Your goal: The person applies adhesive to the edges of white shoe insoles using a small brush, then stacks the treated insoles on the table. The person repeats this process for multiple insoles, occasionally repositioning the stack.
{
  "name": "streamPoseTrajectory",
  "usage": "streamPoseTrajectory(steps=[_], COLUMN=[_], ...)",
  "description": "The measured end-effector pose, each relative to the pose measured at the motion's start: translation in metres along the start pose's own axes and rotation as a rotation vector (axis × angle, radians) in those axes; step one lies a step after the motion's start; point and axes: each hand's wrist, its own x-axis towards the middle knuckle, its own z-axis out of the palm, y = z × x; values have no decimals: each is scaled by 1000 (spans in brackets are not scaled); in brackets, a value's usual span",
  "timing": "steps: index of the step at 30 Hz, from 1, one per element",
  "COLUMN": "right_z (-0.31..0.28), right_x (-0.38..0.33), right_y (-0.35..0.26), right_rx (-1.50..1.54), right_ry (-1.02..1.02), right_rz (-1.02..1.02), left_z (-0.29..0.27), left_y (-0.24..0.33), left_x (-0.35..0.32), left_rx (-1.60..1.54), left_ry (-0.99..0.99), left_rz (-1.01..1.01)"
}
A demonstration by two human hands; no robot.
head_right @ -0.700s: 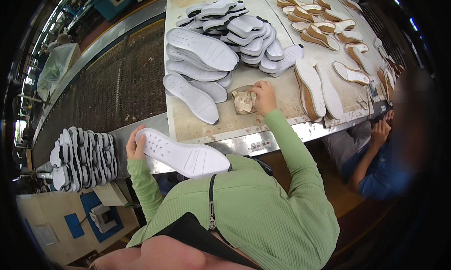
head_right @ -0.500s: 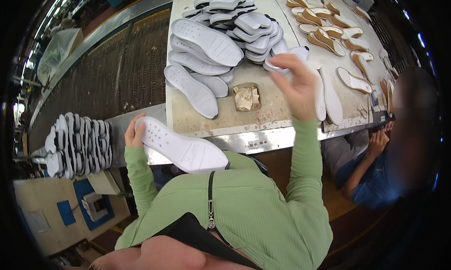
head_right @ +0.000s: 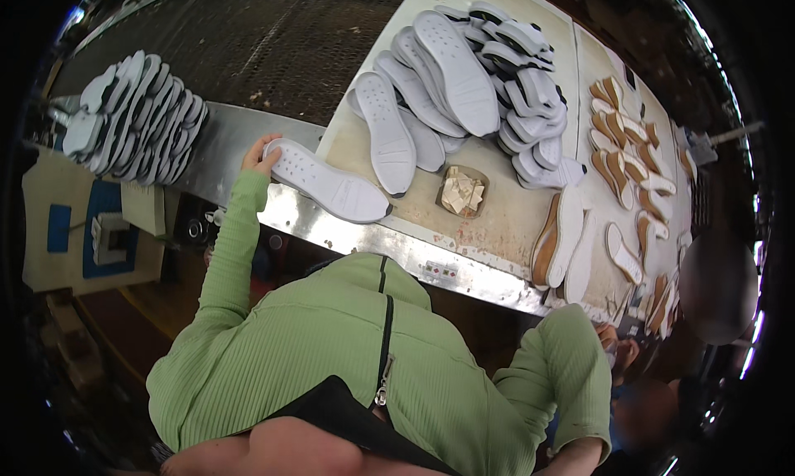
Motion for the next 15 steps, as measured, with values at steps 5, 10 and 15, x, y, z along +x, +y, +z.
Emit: streamPoseTrajectory(steps=[5, 10, 15], right_z=[2, 2, -3], right_x=[11, 25, 39], right_y=[9, 18, 23], right_rx=[45, 89, 139], right_ry=[-90, -186, -247], right_rz=[-41, -69, -88], left_z=[-23, -18, 10], left_y=[-12, -50, -86], left_x=[-23, -60, -97], left_rx=[-92, -298, -389], left_ry=[250, 384, 305], left_rz=[-26, -185, -387])
